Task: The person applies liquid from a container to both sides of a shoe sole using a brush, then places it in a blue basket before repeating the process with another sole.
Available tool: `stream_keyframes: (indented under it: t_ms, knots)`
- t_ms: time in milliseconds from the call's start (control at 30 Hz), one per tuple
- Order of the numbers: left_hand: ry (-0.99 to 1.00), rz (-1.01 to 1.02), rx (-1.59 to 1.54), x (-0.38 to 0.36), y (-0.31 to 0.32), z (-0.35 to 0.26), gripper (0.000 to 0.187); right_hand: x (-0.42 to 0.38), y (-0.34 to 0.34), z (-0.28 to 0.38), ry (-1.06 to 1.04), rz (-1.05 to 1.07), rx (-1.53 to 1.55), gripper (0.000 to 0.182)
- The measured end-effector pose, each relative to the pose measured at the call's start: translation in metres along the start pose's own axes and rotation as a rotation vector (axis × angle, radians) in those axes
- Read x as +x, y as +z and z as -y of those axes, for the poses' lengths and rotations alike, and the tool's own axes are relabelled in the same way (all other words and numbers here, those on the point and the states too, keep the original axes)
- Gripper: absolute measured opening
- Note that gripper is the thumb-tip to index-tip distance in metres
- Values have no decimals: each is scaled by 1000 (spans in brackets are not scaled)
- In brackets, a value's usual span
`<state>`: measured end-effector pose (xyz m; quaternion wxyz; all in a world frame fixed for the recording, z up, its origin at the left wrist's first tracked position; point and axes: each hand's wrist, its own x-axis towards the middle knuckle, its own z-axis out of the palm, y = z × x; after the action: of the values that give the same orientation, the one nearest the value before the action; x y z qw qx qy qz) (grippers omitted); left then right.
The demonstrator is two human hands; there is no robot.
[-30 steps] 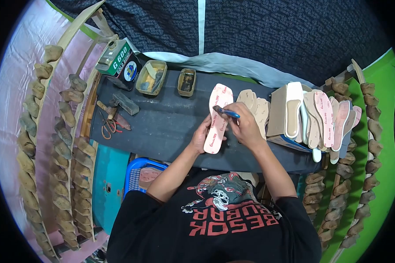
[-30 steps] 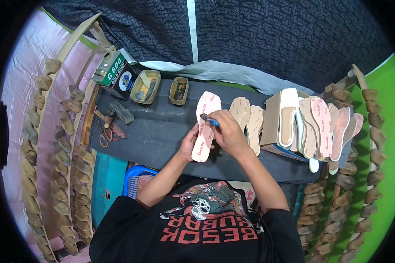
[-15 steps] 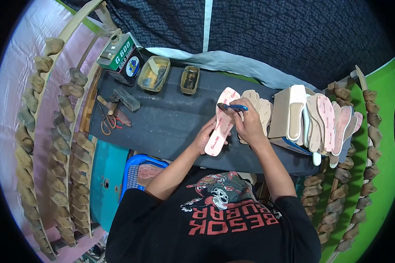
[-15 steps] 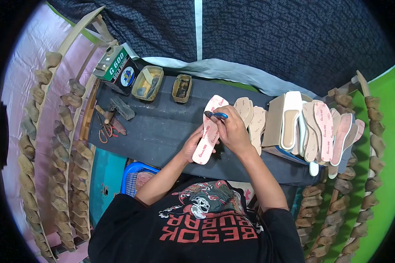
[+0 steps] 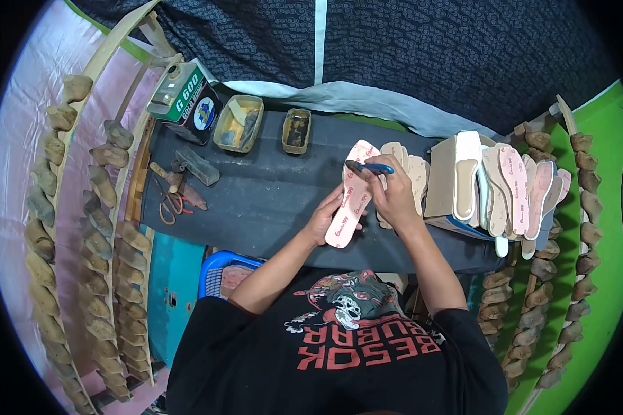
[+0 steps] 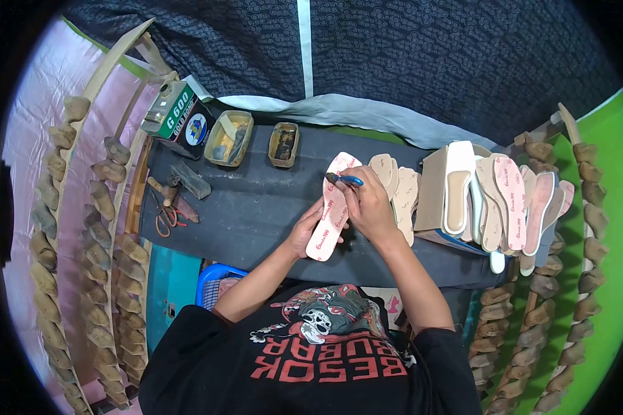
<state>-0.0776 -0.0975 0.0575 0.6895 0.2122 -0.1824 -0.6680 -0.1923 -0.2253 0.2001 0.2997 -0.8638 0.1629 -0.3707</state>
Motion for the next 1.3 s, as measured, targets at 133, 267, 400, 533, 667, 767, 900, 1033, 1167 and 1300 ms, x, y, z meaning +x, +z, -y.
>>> stream_keyframes:
  t_ms: [133, 267, 400, 533, 667, 767, 900, 1033, 1167, 1300]
  knots:
    - [30, -95, -26, 1, -5, -2, 62, -15, 8, 5, 15, 71, 53, 17]
    - [18, -118, -18, -2, -12, -11, 60, -18, 16, 4, 12, 91, 50, 16]
    - [-14, -55, -16, -2, -14, -17, 60, 1, 22, -12, 67, 11, 4, 13]
    - [-26, -47, -29, -6, -22, -11, 63, 9, 35, -19, 115, 34, 8, 15]
    - [-34, -146, -56, -12, -40, -14, 59, 18, 59, -22, 42, 53, -4, 14]
    - [-49, -179, -85, -21, -50, -22, 56, 33, 82, -25, 188, 7, 130, 13]
    - [-45, -150, -107, -35, -63, -27, 52, 60, 111, -39, 232, 3, 127, 15]
    - [-40, -177, -185, -50, -69, -22, 52, 81, 138, -57, 232, 78, 114, 19]
    - [-21, -171, -225, -56, -74, -18, 52, 90, 160, -70, 339, 166, 27, 23]
    - [-15, -200, -202, -64, -79, -19, 52, 90, 172, -71, 324, 221, -28, 23]
